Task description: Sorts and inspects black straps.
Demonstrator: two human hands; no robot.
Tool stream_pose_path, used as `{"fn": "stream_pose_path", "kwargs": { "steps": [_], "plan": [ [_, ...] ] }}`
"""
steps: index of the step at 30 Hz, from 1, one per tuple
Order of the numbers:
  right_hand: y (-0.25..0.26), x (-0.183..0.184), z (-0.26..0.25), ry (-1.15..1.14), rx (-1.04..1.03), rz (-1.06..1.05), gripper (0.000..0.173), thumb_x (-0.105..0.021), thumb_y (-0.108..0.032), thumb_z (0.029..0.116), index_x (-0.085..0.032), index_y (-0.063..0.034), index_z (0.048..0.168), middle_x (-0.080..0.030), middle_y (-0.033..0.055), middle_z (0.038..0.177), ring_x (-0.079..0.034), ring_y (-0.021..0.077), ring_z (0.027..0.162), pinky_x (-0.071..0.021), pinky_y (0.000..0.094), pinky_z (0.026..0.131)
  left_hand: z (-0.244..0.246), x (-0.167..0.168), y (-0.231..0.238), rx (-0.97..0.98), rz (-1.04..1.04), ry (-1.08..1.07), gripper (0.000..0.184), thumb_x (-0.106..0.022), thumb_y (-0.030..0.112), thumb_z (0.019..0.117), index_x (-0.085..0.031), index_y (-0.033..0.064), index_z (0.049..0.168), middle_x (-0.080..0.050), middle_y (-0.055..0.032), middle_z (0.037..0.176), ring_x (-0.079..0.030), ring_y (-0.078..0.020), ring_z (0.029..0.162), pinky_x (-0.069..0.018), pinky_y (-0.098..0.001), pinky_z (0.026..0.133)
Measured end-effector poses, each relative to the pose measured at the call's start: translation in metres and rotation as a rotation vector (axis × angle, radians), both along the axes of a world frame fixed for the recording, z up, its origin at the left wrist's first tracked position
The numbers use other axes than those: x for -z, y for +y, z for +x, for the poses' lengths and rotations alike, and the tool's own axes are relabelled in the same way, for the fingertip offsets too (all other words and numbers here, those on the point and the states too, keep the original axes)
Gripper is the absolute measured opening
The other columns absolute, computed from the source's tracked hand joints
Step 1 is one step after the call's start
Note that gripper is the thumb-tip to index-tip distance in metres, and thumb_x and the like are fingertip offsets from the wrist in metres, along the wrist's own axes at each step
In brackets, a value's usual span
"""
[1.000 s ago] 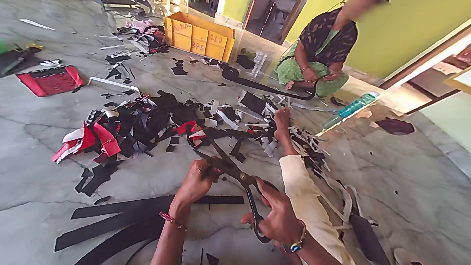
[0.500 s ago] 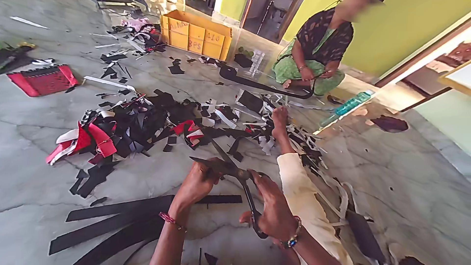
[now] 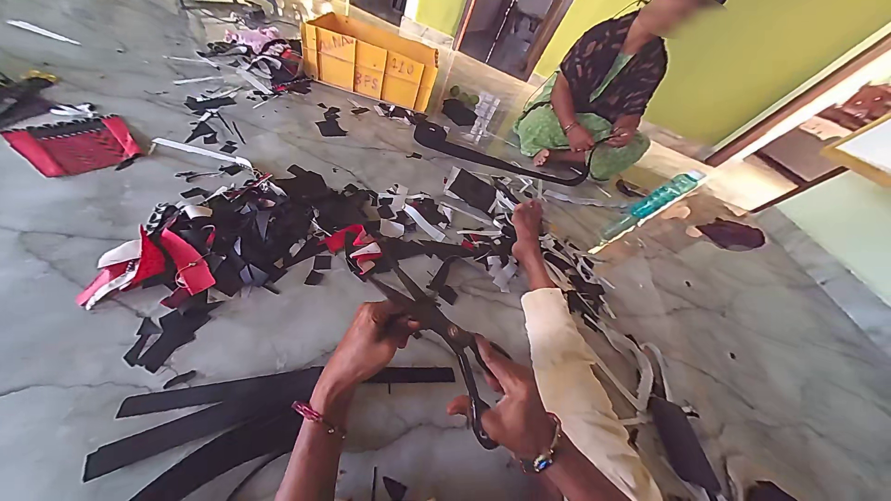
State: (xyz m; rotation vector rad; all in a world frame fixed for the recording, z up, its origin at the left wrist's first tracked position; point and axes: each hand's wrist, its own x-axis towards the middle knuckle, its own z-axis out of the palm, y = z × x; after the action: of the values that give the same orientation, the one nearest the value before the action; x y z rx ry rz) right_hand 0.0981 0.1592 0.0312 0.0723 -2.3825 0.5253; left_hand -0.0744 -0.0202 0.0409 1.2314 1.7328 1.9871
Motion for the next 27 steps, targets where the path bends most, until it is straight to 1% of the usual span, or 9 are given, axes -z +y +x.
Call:
{"fn": "stream_pose_path", "kwargs": {
  "steps": [4, 7, 9, 12, 14, 16, 19, 23, 27],
  "plan": [
    [-0.010, 0.001, -0.001, 0.028, -0.032, -0.184, 0.069, -0.080, -0.044, 0.0785, -0.069, 0.0092, 0.120, -0.066, 0.0044, 0.068, -0.050, -0.0040, 0.054, -0.0447, 0.0107, 0.055, -0.003, 0.001, 0.001, 0.033, -0.008, -0.059, 0.014, -0.055, 0.006, 0.0958, -0.068, 0.0014, 0.093, -0.058, 0.0128, 0.068, -0.051, 0.0103, 0.058, -0.0440, -0.0088, 0.055],
    [-0.015, -0.006, -0.005, -0.131, 0.154, -0.489, 0.072, -0.082, -0.039, 0.0779, -0.065, 0.0134, 0.123, -0.070, 0.0025, 0.075, -0.054, -0.0068, 0.059, -0.0478, 0.0131, 0.058, -0.010, 0.006, -0.005, 0.054, 0.035, -0.118, 0.017, -0.053, 0.009, 0.0978, -0.068, 0.0029, 0.098, -0.058, 0.0136, 0.069, -0.049, 0.0091, 0.056, -0.0419, -0.0093, 0.051],
    [-0.004, -0.001, -0.012, -0.290, 0.313, -0.590, 0.068, -0.082, -0.032, 0.0811, -0.062, 0.0098, 0.131, -0.071, 0.0064, 0.083, -0.057, 0.0025, 0.064, -0.0498, 0.0239, 0.062, -0.014, 0.010, -0.011, 0.079, 0.090, -0.165, 0.015, -0.054, 0.015, 0.0993, -0.068, 0.0090, 0.097, -0.057, 0.0162, 0.068, -0.049, 0.0091, 0.054, -0.0405, -0.0090, 0.049],
    [0.020, 0.023, -0.022, -0.536, 0.488, -0.540, 0.061, -0.084, -0.025, 0.0834, -0.064, 0.0057, 0.132, -0.072, 0.0221, 0.094, -0.067, 0.0326, 0.081, -0.0517, 0.0548, 0.079, -0.023, 0.018, -0.020, 0.253, 0.256, -0.238, 0.018, -0.061, 0.035, 0.1015, -0.071, 0.0200, 0.098, -0.062, 0.0170, 0.072, -0.052, 0.0094, 0.056, -0.0420, -0.0084, 0.049],
    [0.030, 0.039, -0.023, -0.748, 0.583, -0.474, 0.065, -0.083, -0.030, 0.0861, -0.060, 0.0012, 0.138, -0.071, 0.0285, 0.105, -0.068, 0.0459, 0.097, -0.0483, 0.0640, 0.089, -0.029, 0.022, -0.026, 0.374, 0.358, -0.273, 0.021, -0.061, 0.039, 0.1011, -0.073, 0.0211, 0.103, -0.066, 0.0152, 0.075, -0.055, 0.0095, 0.059, -0.0442, -0.0084, 0.051],
    [0.035, 0.055, -0.021, -0.896, 0.653, -0.422, 0.071, -0.081, -0.033, 0.0880, -0.054, -0.0020, 0.146, -0.069, 0.0299, 0.115, -0.065, 0.0488, 0.109, -0.0462, 0.0642, 0.096, -0.031, 0.025, -0.033, 0.440, 0.415, -0.291, 0.022, -0.060, 0.039, 0.1017, -0.074, 0.0212, 0.105, -0.067, 0.0141, 0.078, -0.055, 0.0090, 0.060, -0.0444, -0.0087, 0.053],
    [0.042, 0.076, -0.019, -0.983, 0.712, -0.380, 0.078, -0.080, -0.033, 0.0889, -0.046, -0.0009, 0.151, -0.067, 0.0307, 0.121, -0.063, 0.0491, 0.114, -0.0453, 0.0625, 0.100, -0.033, 0.026, -0.039, 0.504, 0.479, -0.325, 0.023, -0.061, 0.037, 0.1018, -0.074, 0.0199, 0.107, -0.070, 0.0116, 0.084, -0.058, 0.0083, 0.063, -0.0459, -0.0092, 0.054],
    [0.050, 0.085, -0.018, -0.997, 0.657, -0.316, 0.082, -0.080, -0.022, 0.0881, -0.038, 0.0042, 0.154, -0.060, 0.0319, 0.133, -0.059, 0.0480, 0.122, -0.0444, 0.0605, 0.104, -0.035, 0.029, -0.041, 0.543, 0.519, -0.335, 0.024, -0.060, 0.037, 0.1023, -0.074, 0.0183, 0.110, -0.071, 0.0096, 0.085, -0.059, 0.0073, 0.064, -0.0466, -0.0095, 0.055],
    [0.054, 0.068, -0.024, -1.203, 0.574, -0.185, 0.073, -0.075, -0.021, 0.0916, -0.042, 0.0023, 0.153, -0.059, 0.0284, 0.138, -0.057, 0.0444, 0.127, -0.0424, 0.0588, 0.107, -0.034, 0.026, -0.042, 0.544, 0.551, -0.349, 0.025, -0.060, 0.037, 0.1020, -0.074, 0.0181, 0.111, -0.071, 0.0088, 0.085, -0.060, 0.0060, 0.064, -0.0479, -0.0107, 0.056]
  ]
}}
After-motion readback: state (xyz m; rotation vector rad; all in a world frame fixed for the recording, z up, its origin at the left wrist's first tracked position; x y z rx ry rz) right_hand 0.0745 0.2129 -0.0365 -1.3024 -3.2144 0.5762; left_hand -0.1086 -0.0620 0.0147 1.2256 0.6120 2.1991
